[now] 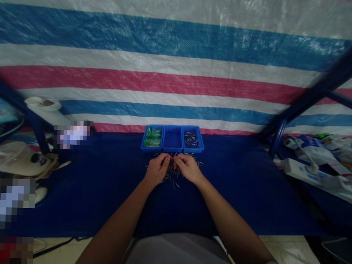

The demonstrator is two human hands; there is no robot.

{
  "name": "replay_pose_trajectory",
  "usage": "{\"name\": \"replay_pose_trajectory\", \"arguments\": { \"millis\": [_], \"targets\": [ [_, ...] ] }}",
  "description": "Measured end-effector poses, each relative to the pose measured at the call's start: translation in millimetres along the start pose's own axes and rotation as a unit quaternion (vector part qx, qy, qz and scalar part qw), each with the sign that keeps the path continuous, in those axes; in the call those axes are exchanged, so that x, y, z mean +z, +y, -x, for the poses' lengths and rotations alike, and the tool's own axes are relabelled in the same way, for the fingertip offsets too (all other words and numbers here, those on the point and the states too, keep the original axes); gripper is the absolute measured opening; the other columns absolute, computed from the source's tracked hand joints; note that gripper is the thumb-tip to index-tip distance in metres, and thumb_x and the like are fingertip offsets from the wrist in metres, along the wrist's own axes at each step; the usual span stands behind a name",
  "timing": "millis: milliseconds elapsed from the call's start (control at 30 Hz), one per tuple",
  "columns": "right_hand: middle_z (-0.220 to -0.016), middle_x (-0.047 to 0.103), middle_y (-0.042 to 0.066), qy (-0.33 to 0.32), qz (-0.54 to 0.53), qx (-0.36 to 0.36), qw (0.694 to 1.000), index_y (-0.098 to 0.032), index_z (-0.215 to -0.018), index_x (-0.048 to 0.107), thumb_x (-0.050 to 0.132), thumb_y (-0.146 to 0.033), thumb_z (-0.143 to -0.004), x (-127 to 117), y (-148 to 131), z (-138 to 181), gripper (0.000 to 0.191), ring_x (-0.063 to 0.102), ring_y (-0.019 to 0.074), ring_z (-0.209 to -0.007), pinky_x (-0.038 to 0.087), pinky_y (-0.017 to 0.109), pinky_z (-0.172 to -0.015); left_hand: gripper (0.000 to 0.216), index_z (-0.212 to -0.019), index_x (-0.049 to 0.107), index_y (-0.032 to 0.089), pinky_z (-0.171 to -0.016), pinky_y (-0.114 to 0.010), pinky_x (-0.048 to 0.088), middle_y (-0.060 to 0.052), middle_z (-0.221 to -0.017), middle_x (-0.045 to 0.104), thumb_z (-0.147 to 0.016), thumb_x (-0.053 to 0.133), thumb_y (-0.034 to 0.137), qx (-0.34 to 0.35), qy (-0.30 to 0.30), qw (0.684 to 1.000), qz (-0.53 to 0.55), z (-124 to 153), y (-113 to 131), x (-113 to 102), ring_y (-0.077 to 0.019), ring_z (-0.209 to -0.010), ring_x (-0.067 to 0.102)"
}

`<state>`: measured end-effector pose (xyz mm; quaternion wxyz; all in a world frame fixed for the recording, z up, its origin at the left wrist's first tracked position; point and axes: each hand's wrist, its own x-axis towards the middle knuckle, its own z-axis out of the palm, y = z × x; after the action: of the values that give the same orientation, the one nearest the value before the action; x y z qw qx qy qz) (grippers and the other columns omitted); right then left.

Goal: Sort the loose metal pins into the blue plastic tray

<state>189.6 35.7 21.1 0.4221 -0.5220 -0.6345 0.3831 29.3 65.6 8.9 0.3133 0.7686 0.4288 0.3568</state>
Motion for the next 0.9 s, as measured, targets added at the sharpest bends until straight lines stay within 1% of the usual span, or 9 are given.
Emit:
{"name": "replay_pose_trajectory", "arguments": {
  "millis": [67,133,267,400,533,700,900],
  "targets": [
    [-0.055,0.05,-0.002,-0.008,-0.016,0.0,1.0,-0.017,-0.059,0.056,0.043,-0.037,-0.092,0.1,1.8,-0.7,0.041,0.047,0.0103,-0.052,0.035,0.022,-0.054,0.028,-0.097,0.061,0.018,-0.056,-0.022,0.039,0.002,-0.063,0.058,-0.092,0.042,0.038,-0.006,-0.006,1.0,0.018,0.3,-0.8,1.0,-0.0106,-0.055,0.053],
    [-0.054,0.05,-0.002,-0.017,-0.034,0.004,0.999,-0.017,-0.058,0.056,0.042,-0.038,-0.092,0.8,2.9,-1.2,0.042,0.047,0.0102,-0.051,0.035,0.022,-0.053,0.027,-0.102,0.06,0.018,-0.056,-0.022,0.041,0.002,-0.066,0.062,-0.092,0.044,0.038,-0.007,-0.017,0.999,0.035,0.8,-1.6,2.1,-0.0111,-0.057,0.056],
    [-0.054,0.05,-0.002,-0.015,-0.068,0.024,0.997,-0.017,-0.059,0.055,0.041,-0.038,-0.091,3.6,4.3,-2.6,0.041,0.047,0.0103,-0.049,0.036,0.022,-0.052,0.024,-0.101,0.058,0.018,-0.056,-0.022,0.041,0.001,-0.069,0.064,-0.091,0.047,0.036,0.003,-0.026,0.999,0.045,1.7,-1.7,2.9,-0.0107,-0.057,0.056],
    [-0.055,0.053,-0.001,-0.019,-0.096,0.042,0.994,-0.017,-0.058,0.052,0.04,-0.039,-0.092,4.9,6.0,-3.8,0.042,0.047,0.0104,-0.049,0.037,0.023,-0.052,0.021,-0.093,0.058,0.018,-0.055,-0.021,0.04,0.001,-0.068,0.064,-0.091,0.046,0.036,0.019,-0.027,0.999,0.043,1.7,0.1,2.2,-0.0099,-0.056,0.055],
    [-0.057,0.052,-0.002,-0.003,-0.041,0.019,0.999,-0.017,-0.061,0.054,0.04,-0.042,-0.093,5.0,5.3,-2.0,0.043,0.047,0.0101,-0.052,0.037,0.022,-0.054,0.023,-0.088,0.056,0.018,-0.053,-0.021,0.037,0.002,-0.065,0.06,-0.092,0.043,0.036,0.012,-0.018,1.0,0.007,1.2,0.1,2.4,-0.0097,-0.053,0.052],
    [-0.063,0.054,-0.002,0.03,-0.014,0.005,0.999,-0.018,-0.073,0.054,0.043,-0.044,-0.093,6.2,0.6,1.0,0.034,0.047,0.0103,-0.055,0.036,0.022,-0.054,0.024,-0.088,0.056,0.019,-0.057,-0.023,0.038,0.002,-0.065,0.059,-0.093,0.041,0.036,0.008,0.0,0.999,-0.037,-0.1,-1.9,3.1,-0.0109,-0.056,0.053],
    [-0.061,0.054,-0.001,0.019,0.015,0.003,1.0,-0.019,-0.068,0.053,0.042,-0.045,-0.093,8.0,1.5,1.4,0.038,0.049,0.0114,-0.056,0.039,0.023,-0.056,0.028,-0.084,0.057,0.018,-0.064,-0.024,0.042,0.0,-0.072,0.063,-0.094,0.038,0.037,0.009,0.007,0.999,-0.039,-1.1,-1.5,1.0,-0.013,-0.066,0.059]
  ]
}}
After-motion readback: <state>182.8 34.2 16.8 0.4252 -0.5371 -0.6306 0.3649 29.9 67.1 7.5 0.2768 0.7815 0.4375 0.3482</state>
